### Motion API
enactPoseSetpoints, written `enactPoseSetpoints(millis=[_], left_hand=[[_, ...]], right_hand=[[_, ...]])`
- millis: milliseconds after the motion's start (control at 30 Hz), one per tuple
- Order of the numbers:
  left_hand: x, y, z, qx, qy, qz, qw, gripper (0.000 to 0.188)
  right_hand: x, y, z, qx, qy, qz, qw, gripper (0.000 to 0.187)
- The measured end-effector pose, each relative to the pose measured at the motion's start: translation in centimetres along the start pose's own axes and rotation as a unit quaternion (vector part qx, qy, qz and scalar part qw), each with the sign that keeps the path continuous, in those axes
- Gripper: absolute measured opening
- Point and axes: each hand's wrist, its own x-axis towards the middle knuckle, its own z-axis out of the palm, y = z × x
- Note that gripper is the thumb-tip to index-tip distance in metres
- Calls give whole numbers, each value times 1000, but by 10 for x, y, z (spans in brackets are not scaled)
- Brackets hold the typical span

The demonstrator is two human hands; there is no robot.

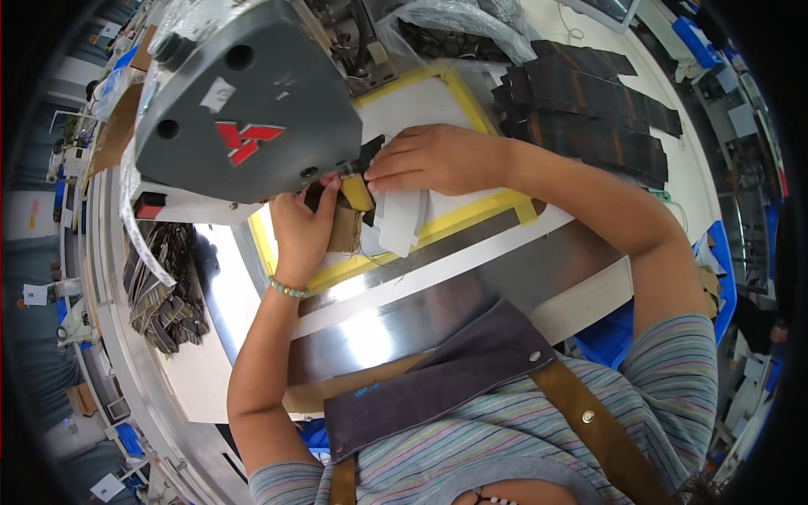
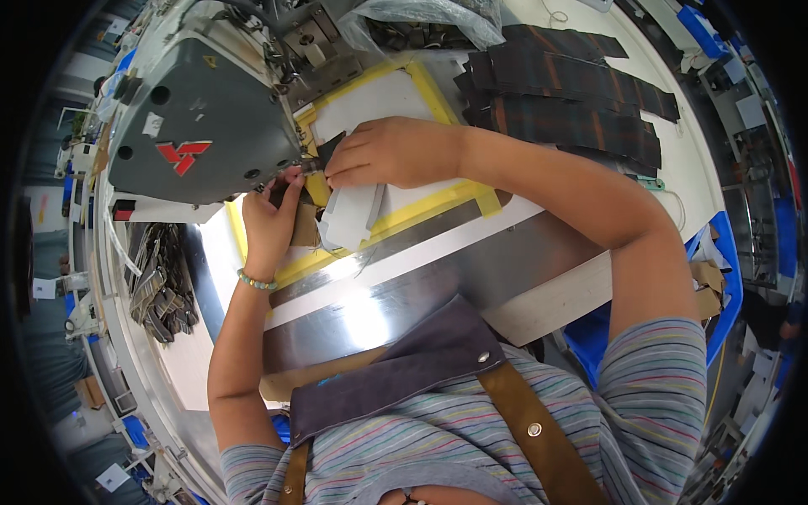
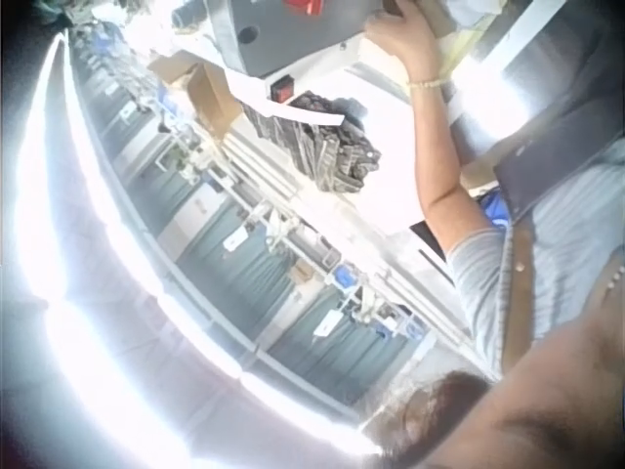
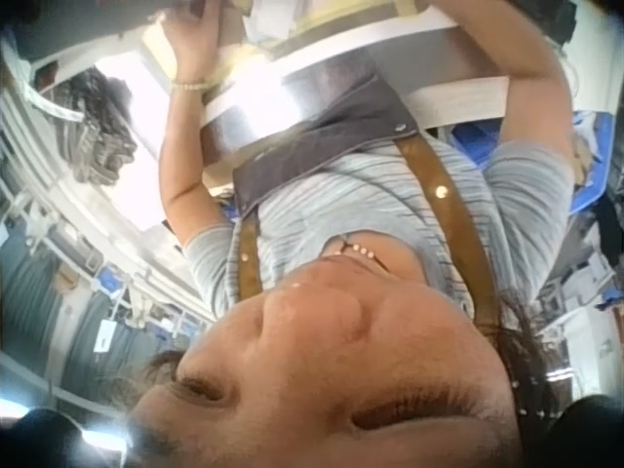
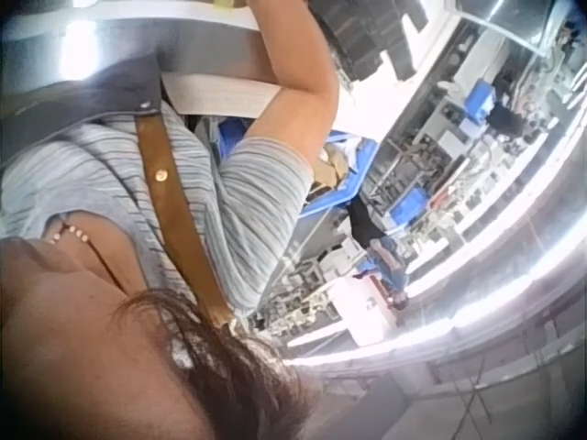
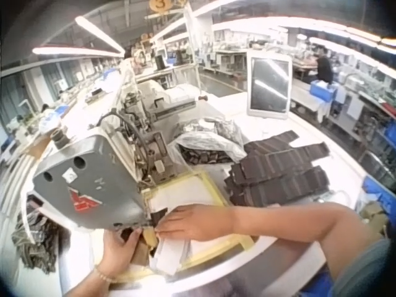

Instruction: Assembling and sewing small leather strips into a template using an industrial sewing machine.

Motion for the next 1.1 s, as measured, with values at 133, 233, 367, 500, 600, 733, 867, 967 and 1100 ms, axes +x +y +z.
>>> enactPoseSetpoints(millis=[133, 233, 367, 500, 600, 733, 867, 967, 1100], left_hand=[[-12, 15, -1, 11, -55, -118, 991, 15], [-16, 15, -1, -9, -32, -86, 996, 14], [-15, 12, -1, -84, -29, -137, 987, 18], [-8, 22, 10, -31, -54, -179, 982, 25], [-8, 33, 19, 48, -19, -135, 990, 31], [-9, 27, 16, 52, -3, -124, 991, 34], [-4, 34, 12, 8, -40, -169, 985, 29], [-11, 19, 3, -108, -56, -147, 982, 20], [-33, 26, -8, 24, -57, 50, 997, 20]], right_hand=[[-5, -12, 4, -41, 9, -1, 999, 42], [-10, -21, 3, -77, -5, 78, 994, 44], [-9, -27, 3, -135, -8, 109, 985, 44], [-10, -27, 7, -83, -50, 78, 992, 42], [-10, -28, 4, -64, -44, 90, 993, 41], [-8, -28, 1, -70, -54, 87, 992, 42], [-10, -27, -1, -51, -57, 86, 993, 45], [-8, -31, 0, -48, -64, 91, 993, 46], [-10, -31, 1, -56, -61, 90, 992, 49]])
